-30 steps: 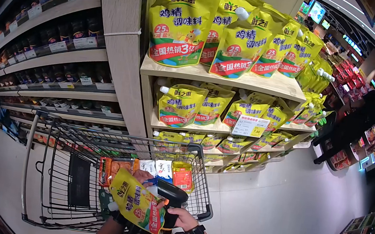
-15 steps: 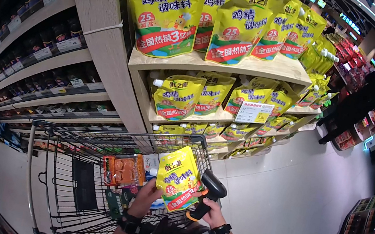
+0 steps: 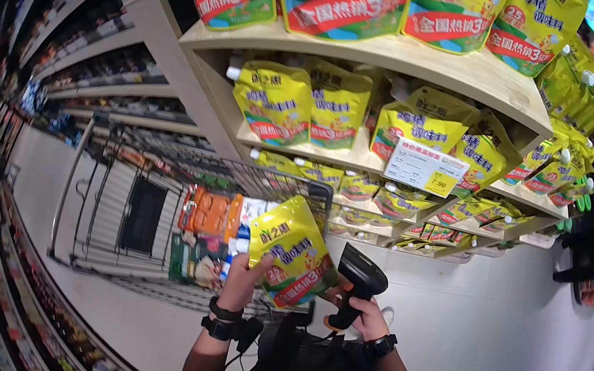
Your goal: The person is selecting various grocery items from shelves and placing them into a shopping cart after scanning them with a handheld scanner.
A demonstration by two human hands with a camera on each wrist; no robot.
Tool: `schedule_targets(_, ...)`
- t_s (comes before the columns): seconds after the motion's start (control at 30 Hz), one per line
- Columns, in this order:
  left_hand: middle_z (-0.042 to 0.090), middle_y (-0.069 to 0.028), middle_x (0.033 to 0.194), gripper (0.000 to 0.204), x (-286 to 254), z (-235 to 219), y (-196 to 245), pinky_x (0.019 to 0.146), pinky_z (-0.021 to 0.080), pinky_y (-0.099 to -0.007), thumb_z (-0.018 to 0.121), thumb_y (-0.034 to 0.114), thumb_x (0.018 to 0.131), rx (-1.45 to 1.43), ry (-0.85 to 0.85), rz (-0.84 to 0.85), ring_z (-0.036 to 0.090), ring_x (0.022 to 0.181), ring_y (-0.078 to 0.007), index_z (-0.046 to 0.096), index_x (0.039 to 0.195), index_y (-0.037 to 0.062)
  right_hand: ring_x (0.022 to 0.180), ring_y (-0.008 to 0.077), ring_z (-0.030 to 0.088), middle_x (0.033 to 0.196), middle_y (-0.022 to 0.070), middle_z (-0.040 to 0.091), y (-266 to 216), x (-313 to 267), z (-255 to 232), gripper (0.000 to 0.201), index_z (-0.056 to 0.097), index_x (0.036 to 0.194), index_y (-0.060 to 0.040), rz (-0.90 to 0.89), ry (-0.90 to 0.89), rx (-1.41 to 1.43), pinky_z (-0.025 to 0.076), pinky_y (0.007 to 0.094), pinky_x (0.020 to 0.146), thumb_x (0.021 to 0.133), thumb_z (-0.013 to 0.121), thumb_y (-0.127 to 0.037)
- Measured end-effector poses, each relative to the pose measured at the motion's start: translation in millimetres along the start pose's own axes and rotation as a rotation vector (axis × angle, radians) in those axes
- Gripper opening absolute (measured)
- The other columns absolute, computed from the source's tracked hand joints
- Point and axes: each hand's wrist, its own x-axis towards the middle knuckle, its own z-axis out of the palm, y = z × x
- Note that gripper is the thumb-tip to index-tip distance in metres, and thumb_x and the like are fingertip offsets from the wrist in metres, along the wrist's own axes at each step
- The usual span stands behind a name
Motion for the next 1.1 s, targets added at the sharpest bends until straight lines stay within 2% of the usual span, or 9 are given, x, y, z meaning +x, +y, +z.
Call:
schedule_targets(0.1, 0.065, -0.0066, 0.099, 0.021, -19.2, 54.4, -8.1, 0.075, 0.048, -0.0249, 0.056, 0.013, 0.091, -0.244, 0.104, -0.011, 0.061, 0.085, -0.0102, 0.06, 0.104, -0.0021, 0.115, 0.0326, 0.05, 0.109, 0.0172, 0.057, -52.2, -39.1, -31.2, 0.033, 0.05, 0.111, -0.0007, 0.165, 0.013, 0.053, 0.038, 0.0466, 0.099, 0.08, 0.058, -0.007)
schedule_targets(0.23, 0.065, -0.0076, 0.1, 0.023, -43.0, 163.1, -39.1, 0.076, 0.048, -0.0251, 0.057, 0.012, 0.09, -0.205, 0.029, -0.08, 0.061, 0.087, -0.0102, 0.06, 0.108, -0.0026, 0.124, 0.0375, 0.04, 0.141, 0.025, 0.03, -135.2, -122.7, -82.2, 0.032, 0.059, 0.105, 0.0022, 0.035, -0.069, -0.072, 0.037, 0.0489, 0.1, 0.081, 0.058, -0.018)
schedule_targets(0.3, 0.067, -0.004, 0.091, 0.02, -15.7, 197.3, -76.7, 0.07, 0.047, -0.0225, 0.061, 0.011, 0.087, 0.208, -0.158, 0.097, 0.058, 0.08, -0.0059, 0.063, 0.103, -0.002, 0.123, 0.0381, 0.041, 0.137, 0.0253, 0.035, -171.7, -159.0, -122.1, 0.037, 0.059, 0.104, 0.0025, 0.004, 0.078, -0.087, 0.036, 0.0491, 0.101, 0.077, 0.061, -0.023)
schedule_targets(0.53, 0.067, -0.0038, 0.085, 0.013, 38.5, 309.9, -91.2, 0.067, 0.048, -0.0228, 0.058, 0.002, 0.086, 0.206, -0.293, 0.087, 0.059, 0.076, -0.0062, 0.064, 0.095, -0.0046, 0.118, 0.0349, 0.046, 0.132, 0.0221, 0.042, -237.7, -194.9, -175.6, 0.036, 0.057, 0.106, 0.0014, -0.233, 0.332, -0.151, 0.04, 0.0463, 0.096, 0.079, 0.057, -0.022)
schedule_targets(0.63, 0.067, -0.0069, 0.089, 0.016, 64.6, 353.3, -46.6, 0.073, 0.05, -0.0263, 0.057, -0.003, 0.082, 0.185, -0.341, 0.049, 0.062, 0.082, -0.0111, 0.064, 0.097, -0.004, 0.117, 0.0336, 0.047, 0.131, 0.0208, 0.043, -250.1, -184.2, -180.0, 0.038, 0.056, 0.106, 0.0008, -0.252, 0.321, -0.179, 0.04, 0.0457, 0.097, 0.08, 0.058, -0.026)
schedule_targets(0.7, 0.067, -0.0102, 0.093, 0.025, 84.6, 379.5, -13.7, 0.076, 0.05, -0.0297, 0.06, -0.008, 0.075, 0.403, -0.424, 0.558, 0.063, 0.088, -0.019, 0.065, 0.099, -0.001, 0.112, 0.0346, 0.051, 0.126, 0.0227, 0.047, -260.6, -173.9, -185.8, 0.036, 0.056, 0.106, 0.0034, -0.26, 0.268, -0.126, 0.042, 0.0447, 0.095, 0.08, 0.059, -0.021)
schedule_targets(0.8, 0.066, -0.012, 0.098, 0.034, 106.2, 416.0, 40.6, 0.079, 0.05, -0.0311, 0.061, -0.011, 0.068, 0.38, -0.498, 0.808, 0.063, 0.091, -0.0246, 0.065, 0.099, 0.0018, 0.11, 0.0331, 0.052, 0.122, 0.0213, 0.05, -286.1, -148.6, -196.2, 0.033, 0.057, 0.106, 0.0033, -0.26, 0.305, -0.152, 0.043, 0.0443, 0.093, 0.081, 0.058, -0.019)
schedule_targets(0.93, 0.066, -0.0114, 0.097, 0.037, 118.2, 453.4, 83.6, 0.081, 0.05, -0.0329, 0.058, -0.013, 0.067, 0.391, -0.525, 0.987, 0.063, 0.09, -0.026, 0.066, 0.099, 0.0022, 0.108, 0.0327, 0.054, 0.118, 0.02, 0.053, -323.3, -128.6, -190.1, 0.033, 0.056, 0.105, 0.0034, -0.24, 0.248, -0.213, 0.045, 0.0448, 0.09, 0.081, 0.059, -0.019)
schedule_targets(1.1, 0.066, -0.0094, 0.096, 0.038, 137.5, 491.3, 77.7, 0.081, 0.05, -0.0334, 0.053, -0.014, 0.069, 0.407, -0.54, 1.003, 0.063, 0.09, -0.0266, 0.066, 0.1, 0.0039, 0.101, 0.0336, 0.057, 0.111, 0.0233, 0.054, -350.7, -118.4, -177.2, 0.043, 0.053, 0.107, 0.004, -0.286, 0.054, -0.214, 0.049, 0.0443, 0.084, 0.076, 0.063, -0.025)
